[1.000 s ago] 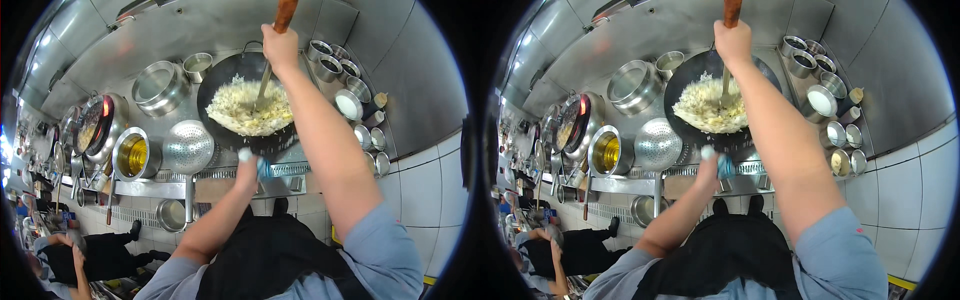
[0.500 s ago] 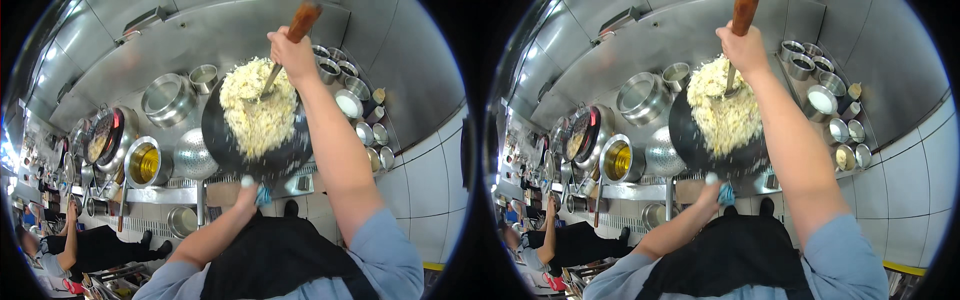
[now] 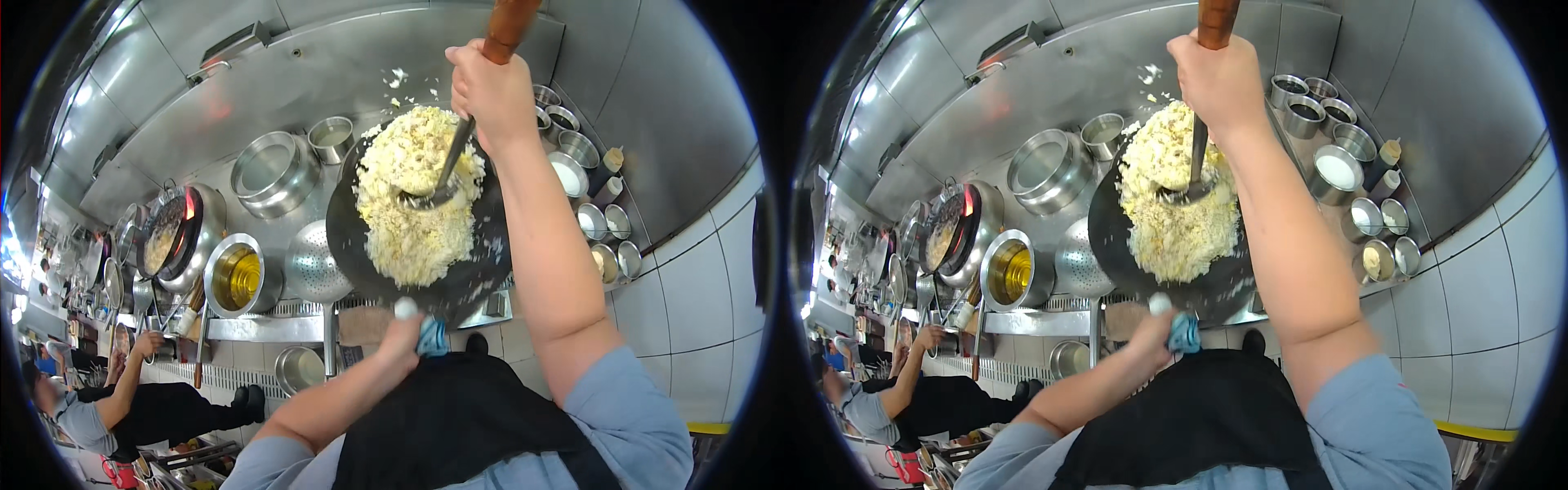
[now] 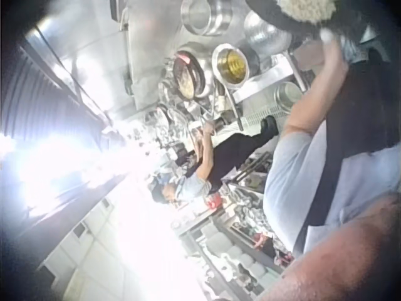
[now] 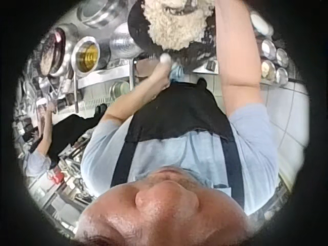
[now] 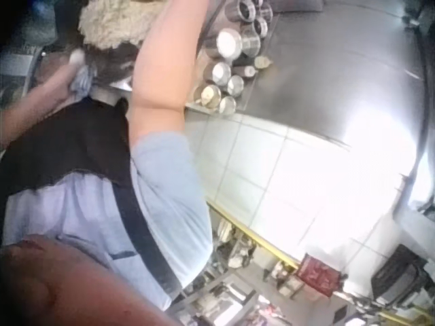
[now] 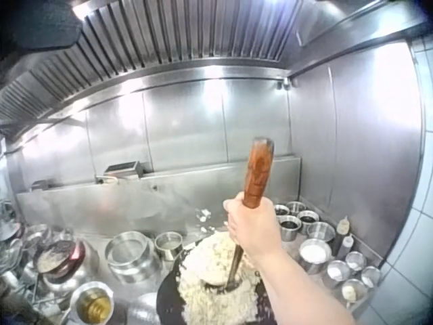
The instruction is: The person cooks fried rice by adding rice into a wok with eggs, stir-frying with a ladle, adding chopped cabbage and liquid seasoning from a bottle, and tossing the mixture.
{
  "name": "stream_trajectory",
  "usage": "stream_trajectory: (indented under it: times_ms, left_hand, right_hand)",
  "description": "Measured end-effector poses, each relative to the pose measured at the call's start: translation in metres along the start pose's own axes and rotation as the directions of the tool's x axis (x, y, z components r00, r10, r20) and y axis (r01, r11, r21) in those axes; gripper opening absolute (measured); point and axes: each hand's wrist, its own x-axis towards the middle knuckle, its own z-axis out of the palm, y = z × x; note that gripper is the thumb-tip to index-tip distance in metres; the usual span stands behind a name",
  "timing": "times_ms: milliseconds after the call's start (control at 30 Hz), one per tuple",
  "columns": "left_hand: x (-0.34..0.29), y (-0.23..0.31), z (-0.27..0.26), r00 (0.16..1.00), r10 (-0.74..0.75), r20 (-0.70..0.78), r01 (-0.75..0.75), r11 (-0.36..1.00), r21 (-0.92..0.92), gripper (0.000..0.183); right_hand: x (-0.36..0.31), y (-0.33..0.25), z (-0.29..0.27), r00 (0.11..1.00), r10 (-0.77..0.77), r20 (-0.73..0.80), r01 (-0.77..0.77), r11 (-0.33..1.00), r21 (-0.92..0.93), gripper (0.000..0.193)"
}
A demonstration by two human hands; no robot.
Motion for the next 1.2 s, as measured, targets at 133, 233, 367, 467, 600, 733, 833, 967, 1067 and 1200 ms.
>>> stream_trajectory:
  times_ms: [133,233,367,467,600,733,833,967,1067,1200]
  left_hand:
    - [0.019,0.085,0.046,0.988,0.021,0.154,0.003,0.988,-0.155,0.019]
    - [0.039,0.016,0.024,0.997,0.001,0.08,-0.001,1.0,-0.004,0.017]
    - [0.002,-0.014,-0.011,0.999,0.032,0.036,-0.033,0.999,0.009,0.022]
    - [-0.017,0.06,0.044,0.998,0.041,0.052,-0.033,0.987,-0.155,0.02]
    - [0.051,0.055,0.048,0.987,0.158,0.017,-0.155,0.981,-0.118,0.021]
    - [0.039,-0.02,-0.02,1.0,-0.008,-0.007,0.008,0.994,0.11,0.019]
    - [-0.02,0.046,0.032,0.997,0.017,-0.074,-0.011,0.996,0.092,0.018]
    - [0.021,0.109,0.067,0.998,0.066,0.006,-0.065,0.991,-0.119,0.024]
    - [0.076,0.025,0.019,0.99,0.136,0.038,-0.14,0.977,0.162,0.022]
    - [0.081,-0.015,-0.012,0.987,0.142,0.078,-0.151,0.98,0.129,0.025]
  right_hand:
    - [-0.015,0.064,0.007,0.998,-0.029,0.05,0.039,0.973,-0.228,0.024]
    - [0.028,0.093,-0.013,0.971,-0.231,-0.06,0.178,0.87,-0.46,0.022]
    - [0.051,0.025,0.012,0.998,-0.02,-0.063,0.014,0.996,-0.093,0.031]
    - [0.018,-0.014,0.012,0.979,-0.006,0.201,0.01,1.0,-0.017,0.03]
    - [0.034,0.103,0.008,0.957,-0.273,-0.097,0.2,0.865,-0.46,0.021]
    - [0.082,0.066,0.005,0.974,-0.158,-0.159,0.11,0.954,-0.278,0.016]
    - [0.062,0.004,0.01,0.997,0.004,0.082,-0.003,1.0,-0.018,0.014]
    - [0.038,0.062,0.025,0.997,0.012,-0.071,-0.031,0.965,-0.26,0.017]
    - [0.066,0.107,0.013,0.971,-0.14,-0.192,0.059,0.924,-0.377,0.025]
    - [0.076,0.029,0.021,0.999,0.002,-0.053,-0.004,0.999,-0.038,0.017]
